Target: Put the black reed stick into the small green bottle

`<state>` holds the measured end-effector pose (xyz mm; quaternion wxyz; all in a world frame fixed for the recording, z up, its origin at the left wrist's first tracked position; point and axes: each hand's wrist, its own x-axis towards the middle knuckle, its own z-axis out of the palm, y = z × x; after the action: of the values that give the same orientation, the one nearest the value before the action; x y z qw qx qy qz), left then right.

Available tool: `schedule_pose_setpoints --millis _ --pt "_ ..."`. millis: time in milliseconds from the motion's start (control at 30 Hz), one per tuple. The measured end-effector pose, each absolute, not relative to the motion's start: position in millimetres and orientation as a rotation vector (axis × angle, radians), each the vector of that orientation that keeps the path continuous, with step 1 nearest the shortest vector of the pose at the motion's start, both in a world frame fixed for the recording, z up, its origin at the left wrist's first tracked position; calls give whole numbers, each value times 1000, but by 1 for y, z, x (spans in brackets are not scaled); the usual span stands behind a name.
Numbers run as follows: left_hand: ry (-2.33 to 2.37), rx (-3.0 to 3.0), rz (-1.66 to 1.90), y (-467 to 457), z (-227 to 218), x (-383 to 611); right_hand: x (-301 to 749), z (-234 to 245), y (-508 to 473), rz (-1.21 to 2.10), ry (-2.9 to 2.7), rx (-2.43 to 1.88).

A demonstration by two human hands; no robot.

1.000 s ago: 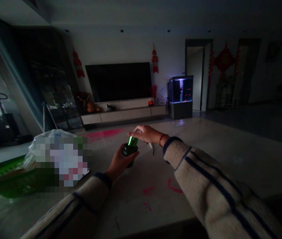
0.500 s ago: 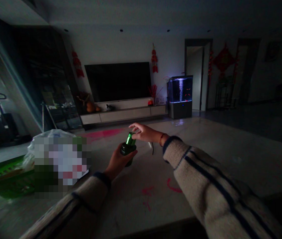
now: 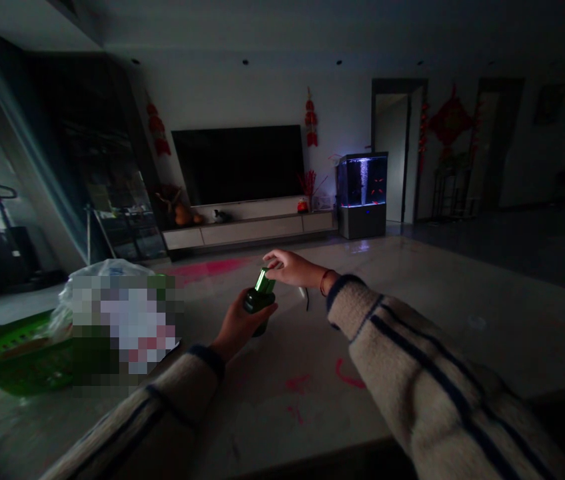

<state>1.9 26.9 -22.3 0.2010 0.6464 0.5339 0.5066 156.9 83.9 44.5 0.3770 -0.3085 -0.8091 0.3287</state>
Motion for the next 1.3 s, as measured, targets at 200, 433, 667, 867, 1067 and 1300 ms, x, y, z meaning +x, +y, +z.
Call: schedule_pose_setpoints --millis 200,433,667,867,1067,1300 --pt "1468 1801 1397 28 -23 1 155 46 82 883 -2033 -772" --pt "1469 1785 1413 28 -23 2 156 44 83 869 -2057 -758" --pt "1440 1779 1421 29 -23 1 162 54 80 871 -1991 -801" --pt "1452 1769 1432 27 -21 2 170 57 82 853 -1971 -867" --pt "1435 1756 1430 27 -21 2 178 47 91 893 -1939 -937" --pt "1437 1725 1450 30 -24 1 207 22 113 941 -1906 -1067"
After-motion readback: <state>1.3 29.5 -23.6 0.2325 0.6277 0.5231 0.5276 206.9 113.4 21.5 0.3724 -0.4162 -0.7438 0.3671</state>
